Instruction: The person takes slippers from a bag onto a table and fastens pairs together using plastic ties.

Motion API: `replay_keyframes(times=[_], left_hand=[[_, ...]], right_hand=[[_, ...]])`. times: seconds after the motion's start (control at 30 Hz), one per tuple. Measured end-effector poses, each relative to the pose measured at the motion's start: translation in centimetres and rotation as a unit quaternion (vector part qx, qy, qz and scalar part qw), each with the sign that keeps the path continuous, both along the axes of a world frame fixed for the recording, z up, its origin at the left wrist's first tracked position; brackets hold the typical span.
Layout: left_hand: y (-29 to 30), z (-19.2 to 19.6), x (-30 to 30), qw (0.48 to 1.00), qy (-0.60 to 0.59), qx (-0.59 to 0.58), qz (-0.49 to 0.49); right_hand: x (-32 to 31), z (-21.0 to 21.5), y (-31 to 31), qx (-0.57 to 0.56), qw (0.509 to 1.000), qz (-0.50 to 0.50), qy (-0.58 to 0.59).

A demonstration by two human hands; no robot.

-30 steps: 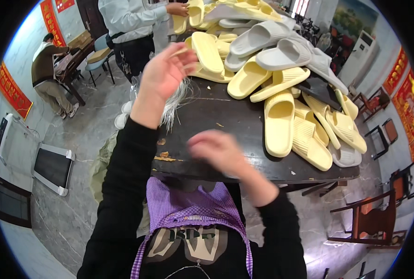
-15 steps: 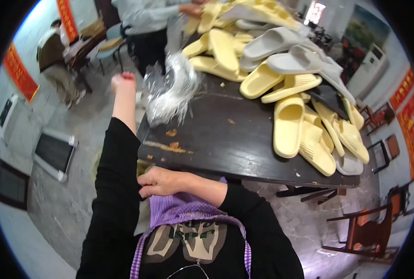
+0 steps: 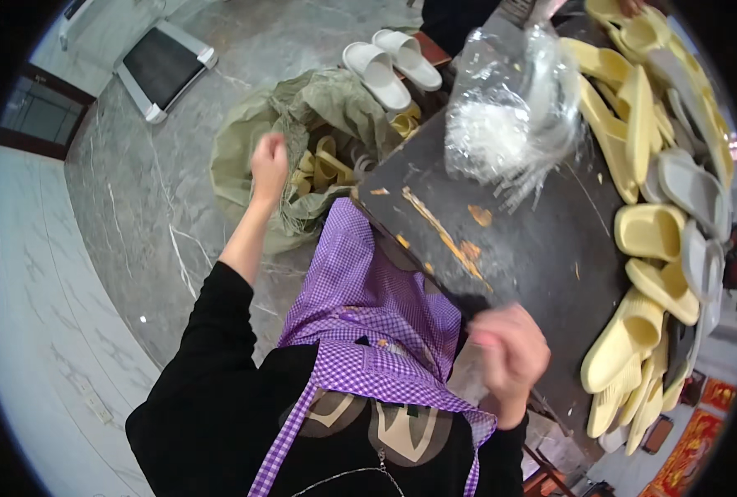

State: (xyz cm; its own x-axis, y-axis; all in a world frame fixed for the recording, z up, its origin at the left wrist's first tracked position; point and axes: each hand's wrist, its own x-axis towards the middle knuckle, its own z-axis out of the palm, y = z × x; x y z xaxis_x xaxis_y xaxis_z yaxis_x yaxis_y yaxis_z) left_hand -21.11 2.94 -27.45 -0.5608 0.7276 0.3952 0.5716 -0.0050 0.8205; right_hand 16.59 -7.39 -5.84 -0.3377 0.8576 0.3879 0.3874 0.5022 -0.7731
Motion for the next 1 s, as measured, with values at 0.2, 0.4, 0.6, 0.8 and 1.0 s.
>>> replay_keyframes(times=[0.2,0.4,0.6,0.8,1.0], left_hand=[[-2.2,-16.5,-4.5,0.863,0.028,-0.48,-0.156],[6.1,-25.8,-1.5,0.902,0.021,-0.4,-0.159],[18.8,-27.5,5.4,0.793,0.111,-0.539,-0.261],[19.5,-40.4,4.4,0.835,0.097,-0.466,-0.275],[15.4,-31.8,2.1,0.903,0.043,-0.415,-0.106]], right_hand=[[1.3,-3.9,-0.8,0.036,0.963,-0.182,-0.195],[0.2,-4.1,-0.4,0.064,0.945,-0.178,-0.268],[-0.1,-4.2,0.4,0.039,0.929,-0.21,-0.302],[-0.1,-4.1,1.0,0.028,0.932,-0.21,-0.293],[-0.6,-4.2,1.1,0.027,0.939,-0.193,-0.283]])
